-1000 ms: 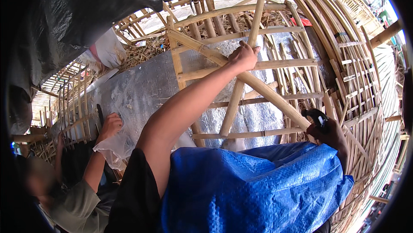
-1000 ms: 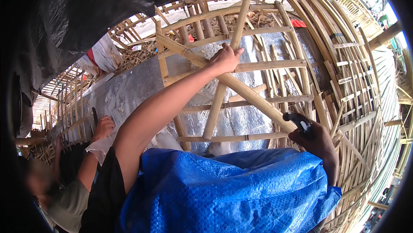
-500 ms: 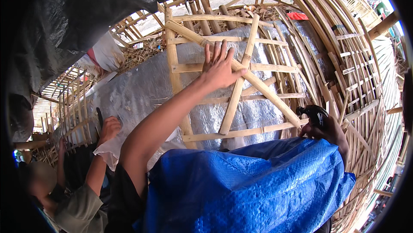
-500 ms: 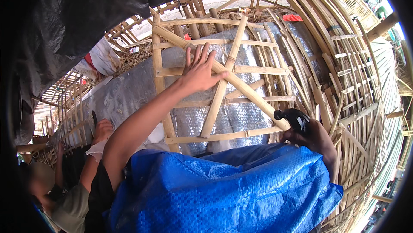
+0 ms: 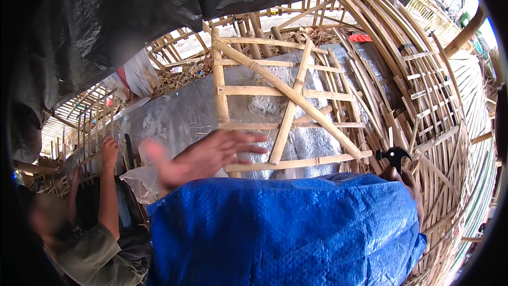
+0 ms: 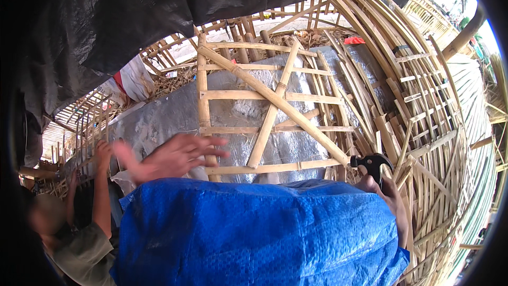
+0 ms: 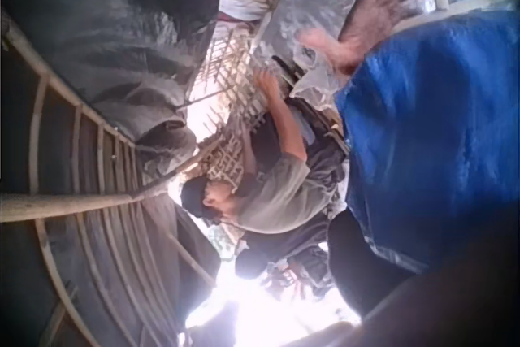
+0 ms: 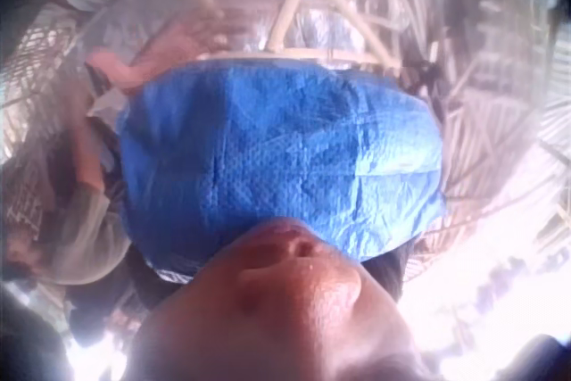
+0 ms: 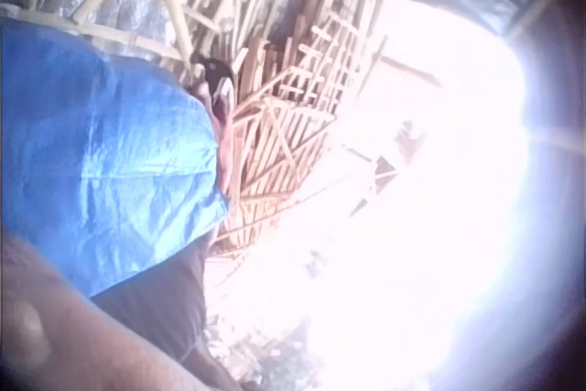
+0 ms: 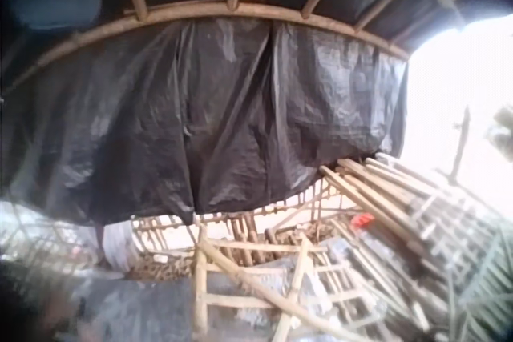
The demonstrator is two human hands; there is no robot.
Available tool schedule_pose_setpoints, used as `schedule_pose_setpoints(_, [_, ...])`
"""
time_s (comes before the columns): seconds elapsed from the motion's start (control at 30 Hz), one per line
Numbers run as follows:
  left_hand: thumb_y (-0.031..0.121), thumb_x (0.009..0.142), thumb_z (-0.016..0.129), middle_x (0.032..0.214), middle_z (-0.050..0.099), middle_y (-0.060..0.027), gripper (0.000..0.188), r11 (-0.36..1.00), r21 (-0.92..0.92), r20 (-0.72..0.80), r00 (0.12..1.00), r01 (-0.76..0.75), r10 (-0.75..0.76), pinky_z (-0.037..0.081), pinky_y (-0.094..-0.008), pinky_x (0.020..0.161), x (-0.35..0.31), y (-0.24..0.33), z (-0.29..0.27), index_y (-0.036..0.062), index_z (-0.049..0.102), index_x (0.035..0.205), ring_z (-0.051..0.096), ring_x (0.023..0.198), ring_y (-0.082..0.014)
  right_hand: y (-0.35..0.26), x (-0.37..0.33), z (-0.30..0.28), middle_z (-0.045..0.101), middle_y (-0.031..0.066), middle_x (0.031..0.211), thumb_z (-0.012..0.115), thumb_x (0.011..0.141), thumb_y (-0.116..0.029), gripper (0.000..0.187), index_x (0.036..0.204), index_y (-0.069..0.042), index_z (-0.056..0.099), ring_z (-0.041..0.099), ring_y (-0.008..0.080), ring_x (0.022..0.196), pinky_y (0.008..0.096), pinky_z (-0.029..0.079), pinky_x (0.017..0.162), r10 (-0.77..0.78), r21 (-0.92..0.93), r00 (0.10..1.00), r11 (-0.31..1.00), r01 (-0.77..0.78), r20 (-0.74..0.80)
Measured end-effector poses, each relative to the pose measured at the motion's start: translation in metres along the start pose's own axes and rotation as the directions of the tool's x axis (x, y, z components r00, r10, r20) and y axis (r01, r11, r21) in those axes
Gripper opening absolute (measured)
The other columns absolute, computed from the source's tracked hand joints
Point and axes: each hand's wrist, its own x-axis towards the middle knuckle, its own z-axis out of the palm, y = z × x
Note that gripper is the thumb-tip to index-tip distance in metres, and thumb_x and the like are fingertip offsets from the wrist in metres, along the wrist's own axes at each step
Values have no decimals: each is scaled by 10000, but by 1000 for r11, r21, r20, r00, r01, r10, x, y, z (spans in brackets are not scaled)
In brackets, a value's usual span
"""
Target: The person constructs a geometric bamboo lattice using thin slats and a hammer. They position the bamboo pieces in a cross-hatched pattern, securing the joints by hand and then driving small nails into the intersections using a hammer.
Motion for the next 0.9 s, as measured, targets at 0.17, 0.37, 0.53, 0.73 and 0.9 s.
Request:
schedule_pose_setpoints(0.17, [409,907,669,1530,348,-216,644,990,112,9,997,-82,82,295,-493,1165,-74,26,49,62,467,1411,349,1411,-391,62,16,16,694,82,925,765,874,-295,503,1251,-6,598,631,139,864,284,501,802,19,207,995,978,-38,96])
schedule_pose_setpoints(0.37, [63,599,870,1549,351,-186,878,983,2,165,969,184,-182,281,-445,1176,-78,-10,60,43,504,1397,398,1392,-323,86,27,39,696,86,927,769,871,-297,501,1237,2,605,631,138,870,283,506,799,-2,329,988,943,-49,154])
schedule_pose_setpoints(0.53, [-115,467,735,1452,503,-171,795,855,146,-72,868,497,-492,271,-402,1187,-88,-24,55,20,646,1246,416,1390,-277,101,40,42,697,89,929,773,868,-299,500,1226,9,610,632,138,875,283,511,797,-60,359,981,933,-9,183])
schedule_pose_setpoints(0.73, [-86,548,761,1447,521,-117,797,761,273,113,766,588,-633,303,-388,1179,-76,8,25,52,601,1316,444,1371,-242,100,45,51,699,93,931,777,864,-302,499,1213,17,616,632,138,881,283,516,794,-51,335,970,942,-34,240])
schedule_pose_setpoints(0.9, [31,600,818,1431,532,-128,793,676,533,348,596,509,-723,361,-375,1141,-26,36,-9,60,567,1351,479,1340,-260,41,45,48,701,96,933,780,861,-304,499,1202,24,621,633,137,886,283,521,791,-63,120,940,992,23,336])
